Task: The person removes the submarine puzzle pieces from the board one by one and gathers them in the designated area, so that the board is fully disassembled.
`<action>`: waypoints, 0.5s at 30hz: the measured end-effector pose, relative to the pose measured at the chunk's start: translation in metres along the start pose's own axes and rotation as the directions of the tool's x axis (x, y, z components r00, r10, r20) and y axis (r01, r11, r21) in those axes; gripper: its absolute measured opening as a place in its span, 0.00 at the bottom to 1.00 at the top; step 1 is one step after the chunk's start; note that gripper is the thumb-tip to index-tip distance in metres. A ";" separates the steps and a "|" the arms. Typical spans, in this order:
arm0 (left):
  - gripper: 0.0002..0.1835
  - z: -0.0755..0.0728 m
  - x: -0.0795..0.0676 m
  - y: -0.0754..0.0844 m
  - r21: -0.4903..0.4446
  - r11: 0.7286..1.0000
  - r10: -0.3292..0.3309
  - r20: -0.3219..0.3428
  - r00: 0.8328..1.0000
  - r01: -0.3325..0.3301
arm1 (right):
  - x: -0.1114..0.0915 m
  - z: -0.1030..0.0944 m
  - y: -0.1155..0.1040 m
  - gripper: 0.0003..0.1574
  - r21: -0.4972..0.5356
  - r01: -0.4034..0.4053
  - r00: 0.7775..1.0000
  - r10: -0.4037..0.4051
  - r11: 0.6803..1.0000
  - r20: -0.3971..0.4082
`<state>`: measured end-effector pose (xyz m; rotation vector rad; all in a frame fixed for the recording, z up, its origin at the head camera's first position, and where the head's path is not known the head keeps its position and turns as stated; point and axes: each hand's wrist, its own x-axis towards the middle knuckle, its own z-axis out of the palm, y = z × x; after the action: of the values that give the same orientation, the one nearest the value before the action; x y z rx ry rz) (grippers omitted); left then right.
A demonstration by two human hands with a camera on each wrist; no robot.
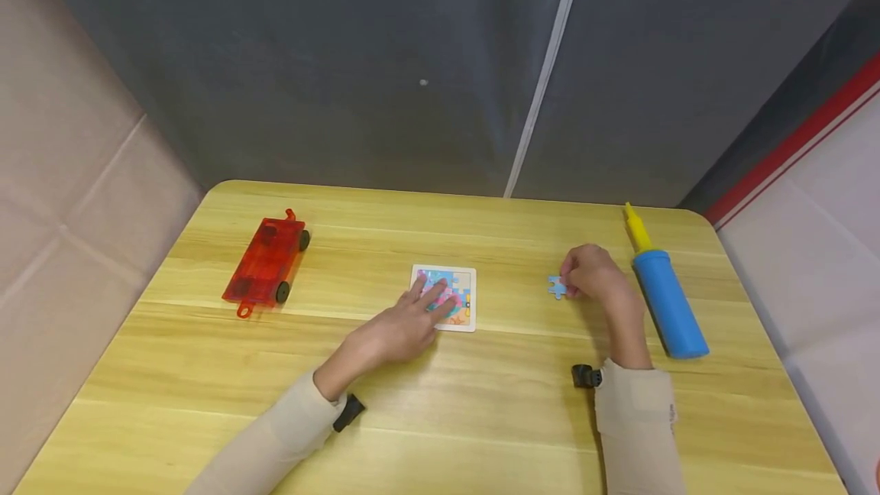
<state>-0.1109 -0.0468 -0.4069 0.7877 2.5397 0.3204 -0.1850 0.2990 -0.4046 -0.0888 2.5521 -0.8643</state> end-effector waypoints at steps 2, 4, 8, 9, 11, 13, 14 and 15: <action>0.32 0.000 0.000 0.000 -0.001 1.000 -0.002 0.000 1.000 0.002 | 0.001 0.001 0.000 0.03 -0.016 -0.005 1.000 0.005 1.000 -0.007; 0.32 0.000 0.000 0.000 -0.004 1.000 0.000 -0.004 1.000 0.000 | 0.001 0.002 -0.002 0.05 -0.041 -0.014 1.000 0.013 0.999 -0.013; 0.31 0.003 -0.001 -0.001 -0.026 1.000 0.012 -0.014 1.000 -0.013 | 0.000 0.005 -0.005 0.06 -0.080 -0.039 0.999 0.037 0.996 -0.018; 0.31 0.003 -0.001 -0.001 -0.030 0.999 0.014 -0.013 1.000 -0.015 | 0.000 0.006 -0.006 0.06 -0.085 -0.044 0.999 0.042 0.995 -0.020; 0.31 0.002 -0.002 -0.001 -0.032 0.999 0.016 -0.010 1.000 -0.016 | 0.000 0.007 -0.007 0.06 -0.082 -0.049 0.999 0.048 0.995 -0.021; 0.31 0.002 -0.002 -0.001 -0.016 1.000 0.015 -0.013 1.000 -0.015 | 0.000 0.008 -0.008 0.06 -0.069 -0.053 0.998 0.051 0.996 -0.025; 0.31 -0.002 -0.004 0.001 0.001 1.000 0.009 -0.006 1.000 -0.009 | 0.000 0.008 -0.008 0.06 -0.062 -0.055 0.998 0.054 0.997 -0.027; 0.31 -0.002 -0.004 0.001 0.006 1.000 0.009 -0.008 1.000 -0.009 | 0.000 0.008 -0.008 0.06 -0.057 -0.055 0.998 0.054 0.997 -0.029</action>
<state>-0.1082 -0.0487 -0.4031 0.8018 2.5468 0.3190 -0.1825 0.2878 -0.4052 -0.0247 2.5933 -0.7761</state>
